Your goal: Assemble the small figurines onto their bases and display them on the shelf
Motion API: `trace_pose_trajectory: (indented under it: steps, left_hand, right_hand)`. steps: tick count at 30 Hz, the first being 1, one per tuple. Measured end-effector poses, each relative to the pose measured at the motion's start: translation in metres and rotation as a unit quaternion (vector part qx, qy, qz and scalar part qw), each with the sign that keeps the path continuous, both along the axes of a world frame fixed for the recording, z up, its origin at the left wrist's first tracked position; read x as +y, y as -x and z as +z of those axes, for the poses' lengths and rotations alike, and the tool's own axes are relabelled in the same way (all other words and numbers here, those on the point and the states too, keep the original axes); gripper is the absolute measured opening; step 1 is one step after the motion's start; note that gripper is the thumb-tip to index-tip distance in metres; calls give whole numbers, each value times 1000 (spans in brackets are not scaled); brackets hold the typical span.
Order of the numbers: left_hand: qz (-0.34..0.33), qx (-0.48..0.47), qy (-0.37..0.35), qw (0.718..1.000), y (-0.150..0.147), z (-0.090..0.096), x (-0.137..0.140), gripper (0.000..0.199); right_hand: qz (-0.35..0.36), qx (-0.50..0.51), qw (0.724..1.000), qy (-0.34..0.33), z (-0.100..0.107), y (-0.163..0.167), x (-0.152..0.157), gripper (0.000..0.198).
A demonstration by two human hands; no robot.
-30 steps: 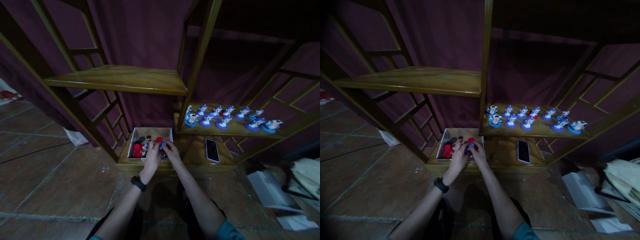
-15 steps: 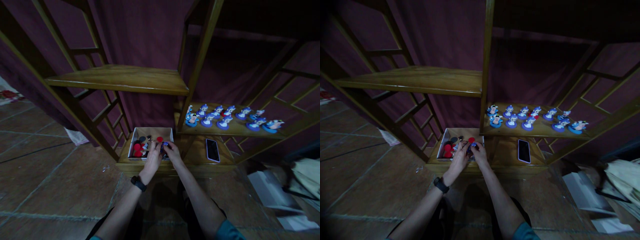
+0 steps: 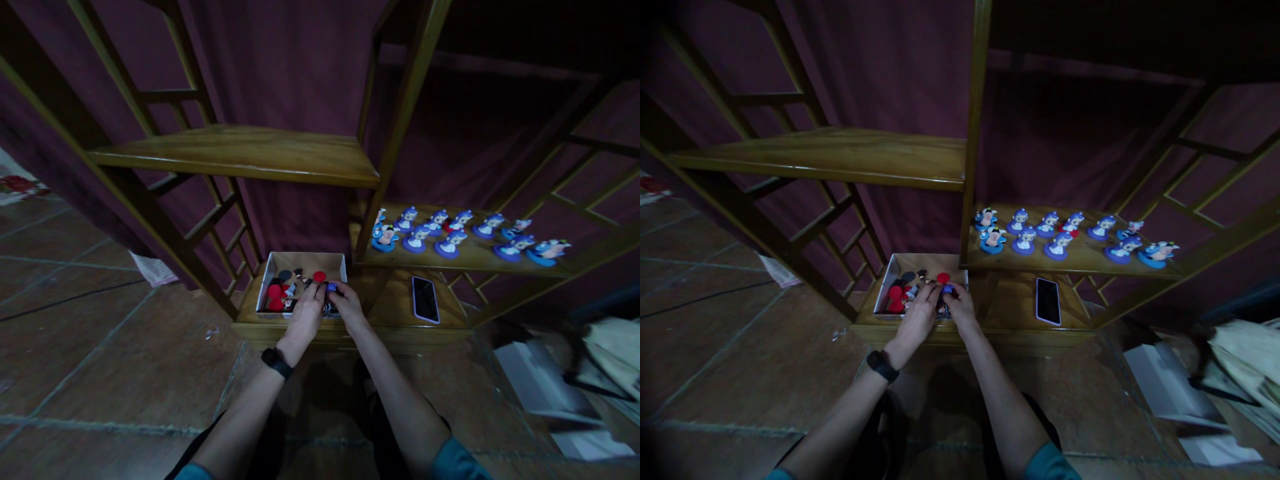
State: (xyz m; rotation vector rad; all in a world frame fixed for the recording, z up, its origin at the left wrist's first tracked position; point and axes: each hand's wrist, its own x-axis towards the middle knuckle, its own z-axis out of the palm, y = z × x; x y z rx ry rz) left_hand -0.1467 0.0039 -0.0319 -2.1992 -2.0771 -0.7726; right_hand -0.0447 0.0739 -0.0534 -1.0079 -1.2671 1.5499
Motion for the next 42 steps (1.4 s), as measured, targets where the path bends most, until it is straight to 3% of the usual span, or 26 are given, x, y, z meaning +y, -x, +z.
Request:
trace_pose_trajectory:
  steps: [13,42]
  left_hand:
    - [15,126,9,992,-5,5,-1,43]
    - [2,119,21,993,-10,0,-1,43]
  right_hand:
    - [-8,21,1000,21,-3,-2,0,36]
    - [9,-2,999,52,-4,-9,1,37]
